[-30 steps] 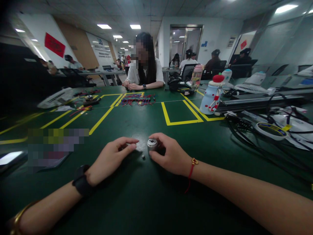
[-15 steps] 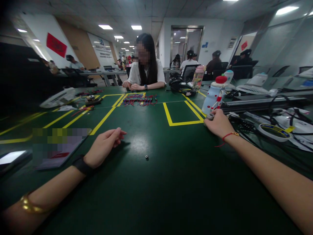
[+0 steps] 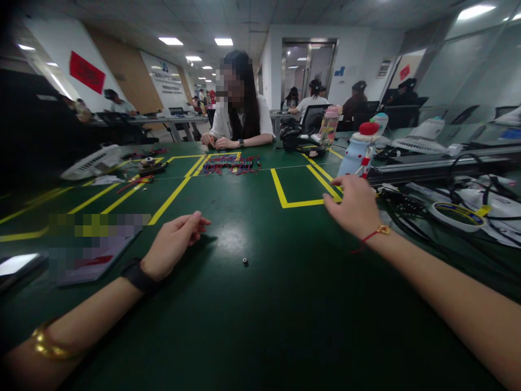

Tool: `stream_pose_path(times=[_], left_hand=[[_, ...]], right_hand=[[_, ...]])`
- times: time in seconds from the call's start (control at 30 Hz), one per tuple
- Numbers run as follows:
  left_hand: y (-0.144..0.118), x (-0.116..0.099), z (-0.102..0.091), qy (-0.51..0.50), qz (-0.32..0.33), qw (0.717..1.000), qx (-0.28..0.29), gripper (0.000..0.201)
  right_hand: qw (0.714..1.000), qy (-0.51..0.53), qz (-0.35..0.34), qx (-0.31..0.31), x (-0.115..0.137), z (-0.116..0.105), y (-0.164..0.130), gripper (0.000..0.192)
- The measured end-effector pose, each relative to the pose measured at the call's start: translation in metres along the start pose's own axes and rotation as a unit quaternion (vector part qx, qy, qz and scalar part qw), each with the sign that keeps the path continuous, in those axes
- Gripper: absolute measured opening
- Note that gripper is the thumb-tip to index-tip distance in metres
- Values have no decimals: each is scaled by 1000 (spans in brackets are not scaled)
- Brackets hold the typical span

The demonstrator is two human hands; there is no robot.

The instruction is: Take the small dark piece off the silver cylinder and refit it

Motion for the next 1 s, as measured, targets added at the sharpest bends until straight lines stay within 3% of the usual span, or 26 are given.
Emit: stream_pose_path(times=[0.07, 0.17, 0.23, 0.33, 0.4, 0.47, 0.57, 0.63, 0.7, 0.8, 0.87, 1.0], left_hand=[[0, 0, 0, 5, 3, 1000, -3, 43], [0, 0, 0, 17, 5, 1000, -10, 43], [0, 0, 0, 24, 6, 1000, -12, 43], [0, -1, 0, 25, 4, 1000, -14, 42], [-1, -1, 0, 23, 1, 1000, -14, 42], [-1, -2, 0, 19, 0, 1000, -13, 42], [-1, -2, 1, 13, 2, 1000, -12, 44], [0, -2, 1, 13, 0, 1000, -12, 44], [1, -1, 1, 15, -2, 1000, -15, 45], [1, 1, 1, 11, -1, 1000, -20, 43], [1, 2, 1, 5, -1, 1000, -22, 43], [1, 1, 1, -2, -6, 1000, -19, 43]], right_hand=[[982, 124, -91, 109, 54, 13, -17, 28], [923, 257, -153, 243, 121, 28, -45, 31], [900, 286, -176, 279, 145, 35, -58, 27], [889, 305, -172, 297, 151, 40, -62, 19], [902, 296, -150, 277, 138, 34, -52, 19], [940, 236, -133, 209, 114, 18, -33, 20], [984, 127, -92, 89, 58, -19, 4, 25], [994, 69, -57, 61, 11, -39, 25, 25], [990, -68, 27, 119, -38, -47, 39, 25], [960, -152, 116, 205, -89, -45, 45, 24], [954, -165, 124, 220, -101, -41, 43, 24], [959, -167, 125, 194, -95, -40, 42, 25]])
Point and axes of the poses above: each hand's wrist, its own y-axis towards the middle knuckle, its own z-axis out of the palm, x = y × z, the point moved 3 cm from there along y, towards the middle knuckle, and after that the axes turned 7 degrees about y, right-handed, at the moved point
